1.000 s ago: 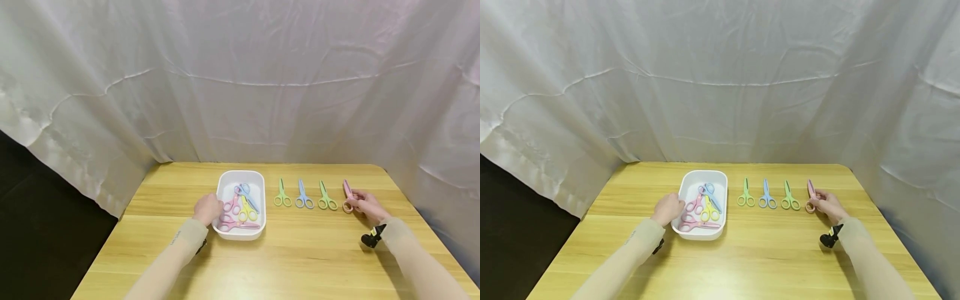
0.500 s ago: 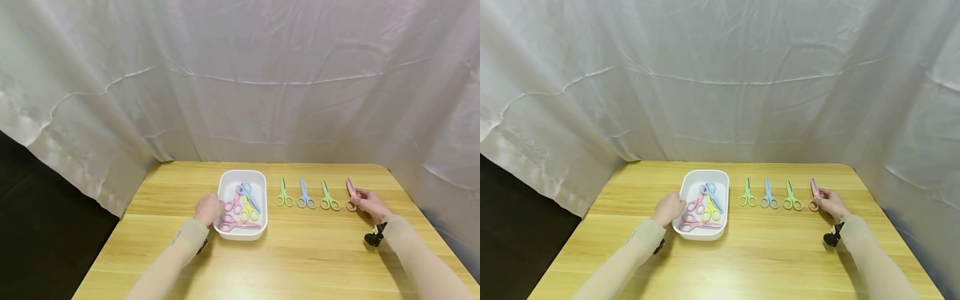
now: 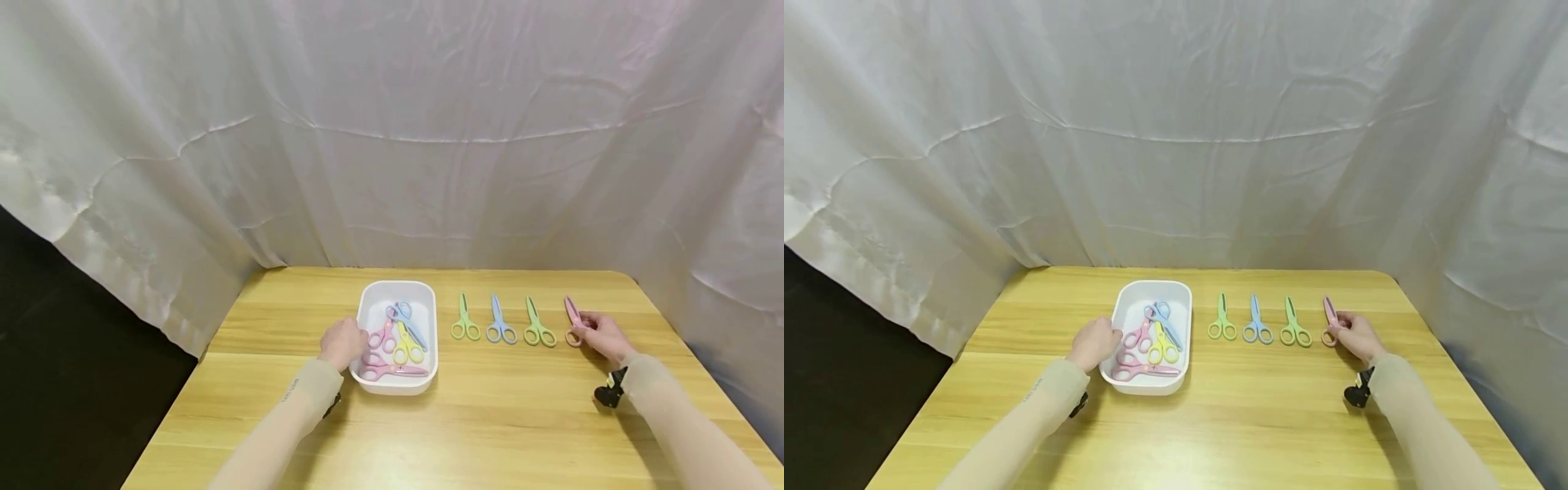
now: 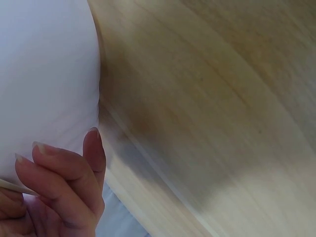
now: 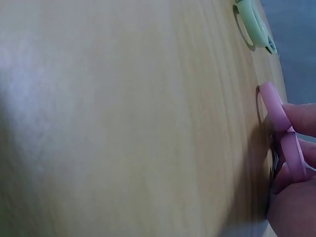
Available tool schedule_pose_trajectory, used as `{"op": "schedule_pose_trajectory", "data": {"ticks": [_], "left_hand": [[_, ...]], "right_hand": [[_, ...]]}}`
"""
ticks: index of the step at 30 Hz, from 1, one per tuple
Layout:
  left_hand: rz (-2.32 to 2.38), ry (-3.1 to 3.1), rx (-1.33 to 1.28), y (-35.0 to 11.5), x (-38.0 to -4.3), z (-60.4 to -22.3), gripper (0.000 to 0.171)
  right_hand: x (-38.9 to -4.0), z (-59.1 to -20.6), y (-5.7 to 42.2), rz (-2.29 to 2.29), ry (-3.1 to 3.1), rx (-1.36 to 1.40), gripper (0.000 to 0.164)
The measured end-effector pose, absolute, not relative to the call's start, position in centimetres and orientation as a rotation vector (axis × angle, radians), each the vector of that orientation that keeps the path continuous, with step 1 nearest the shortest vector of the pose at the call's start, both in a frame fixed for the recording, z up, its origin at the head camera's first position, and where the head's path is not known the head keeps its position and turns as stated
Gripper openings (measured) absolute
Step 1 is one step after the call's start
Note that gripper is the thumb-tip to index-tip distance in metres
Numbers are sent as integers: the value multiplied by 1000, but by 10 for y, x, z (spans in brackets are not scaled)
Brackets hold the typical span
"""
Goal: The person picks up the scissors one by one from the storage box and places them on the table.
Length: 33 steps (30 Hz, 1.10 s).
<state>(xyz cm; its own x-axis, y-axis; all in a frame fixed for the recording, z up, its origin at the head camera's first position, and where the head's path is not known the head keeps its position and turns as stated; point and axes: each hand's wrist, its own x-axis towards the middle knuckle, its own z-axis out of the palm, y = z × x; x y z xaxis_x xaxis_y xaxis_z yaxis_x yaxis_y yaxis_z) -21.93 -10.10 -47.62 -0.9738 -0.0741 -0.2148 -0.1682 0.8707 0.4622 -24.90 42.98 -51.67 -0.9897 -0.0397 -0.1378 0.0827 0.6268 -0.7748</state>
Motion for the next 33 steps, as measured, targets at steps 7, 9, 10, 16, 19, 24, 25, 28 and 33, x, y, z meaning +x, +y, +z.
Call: {"op": "schedule_pose_trajectory", "data": {"ticks": [7, 9, 10, 16, 19, 24, 25, 28, 33], "left_hand": [[754, 2832, -191, -100, -216, -479, 20], [760, 2827, -190, -100, -216, -481, 21], [760, 2831, -183, -100, -217, -481, 21], [760, 2854, -166, -102, -219, -480, 22], [761, 2855, -167, -102, -219, -478, 22], [738, 2864, -177, -102, -220, -478, 24], [733, 2868, -178, -102, -220, -478, 25], [733, 2870, -175, -102, -220, -478, 26], [740, 2864, -176, -103, -221, -479, 26]], "right_hand": [[-243, -519, 429, -1241, 2766, -5, 59], [-243, -519, 429, -1241, 2769, -15, 59], [-242, -519, 429, -1236, 2772, -29, 60], [-242, -518, 432, -1284, 2748, -27, 63], [-243, -517, 433, -1322, 2711, 27, 67], [-245, -519, 438, -1314, 2704, 70, 72], [-245, -519, 439, -1309, 2706, 65, 73], [-245, -521, 441, -1322, 2700, 36, 72], [-245, -522, 442, -1327, 2711, 2, 69]]}}
